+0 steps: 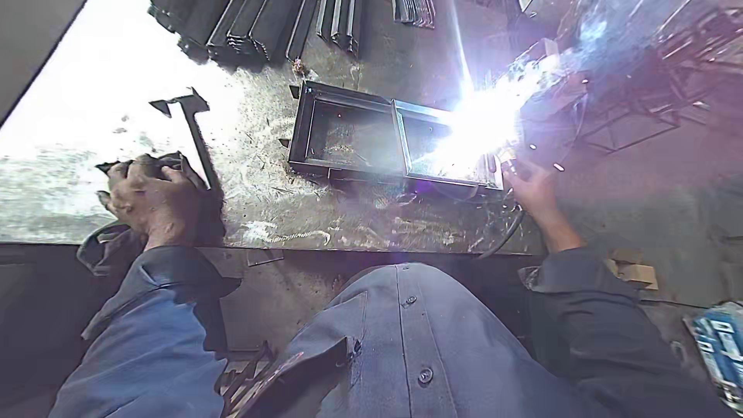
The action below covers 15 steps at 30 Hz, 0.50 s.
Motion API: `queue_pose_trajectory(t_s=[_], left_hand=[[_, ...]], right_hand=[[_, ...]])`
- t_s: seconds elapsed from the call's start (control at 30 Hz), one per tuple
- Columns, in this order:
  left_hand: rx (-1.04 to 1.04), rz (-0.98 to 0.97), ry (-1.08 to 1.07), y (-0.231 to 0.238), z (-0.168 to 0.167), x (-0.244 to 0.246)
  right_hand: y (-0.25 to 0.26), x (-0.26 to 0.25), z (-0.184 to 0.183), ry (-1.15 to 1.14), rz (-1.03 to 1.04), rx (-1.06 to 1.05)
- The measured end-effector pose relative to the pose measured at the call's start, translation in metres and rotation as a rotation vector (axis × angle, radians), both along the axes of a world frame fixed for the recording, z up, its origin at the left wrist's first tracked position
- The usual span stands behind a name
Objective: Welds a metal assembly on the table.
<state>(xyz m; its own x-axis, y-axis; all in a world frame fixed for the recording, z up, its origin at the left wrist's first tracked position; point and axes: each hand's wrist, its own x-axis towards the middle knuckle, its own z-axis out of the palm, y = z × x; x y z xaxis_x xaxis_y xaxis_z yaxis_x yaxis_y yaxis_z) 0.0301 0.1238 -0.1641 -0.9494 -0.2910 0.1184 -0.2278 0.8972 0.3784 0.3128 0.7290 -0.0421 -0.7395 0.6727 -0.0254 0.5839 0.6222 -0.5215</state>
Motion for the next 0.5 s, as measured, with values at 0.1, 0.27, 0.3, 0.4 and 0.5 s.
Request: queue_pose_trajectory(t_s=[0.1, 0.27, 0.3, 0.4, 0.5], left_hand=[[0.034, -0.001, -0.03, -0.0015, 0.0016, -0.0011], [0.033, 0.002, -0.037, -0.0001, 0.0025, -0.0014], [0.032, -0.003, -0.036, -0.0012, 0.0001, -0.0025], [0.025, -0.001, -0.03, -0.0013, 0.0002, -0.0022], [0.031, -0.002, -0.035, 0.0018, 0.0059, 0.0005]], right_hand=[[-0.0036, -0.0001, 0.0021, -0.007, -0.015, -0.005], [-0.007, -0.0003, 0.0064, -0.072, -0.026, 0.013], [-0.0077, -0.0007, 0.0075, -0.086, -0.025, 0.022], [-0.0058, -0.0004, 0.0064, -0.107, -0.019, 0.033], [-0.0032, -0.0002, 0.0047, -0.1, -0.024, 0.015]])
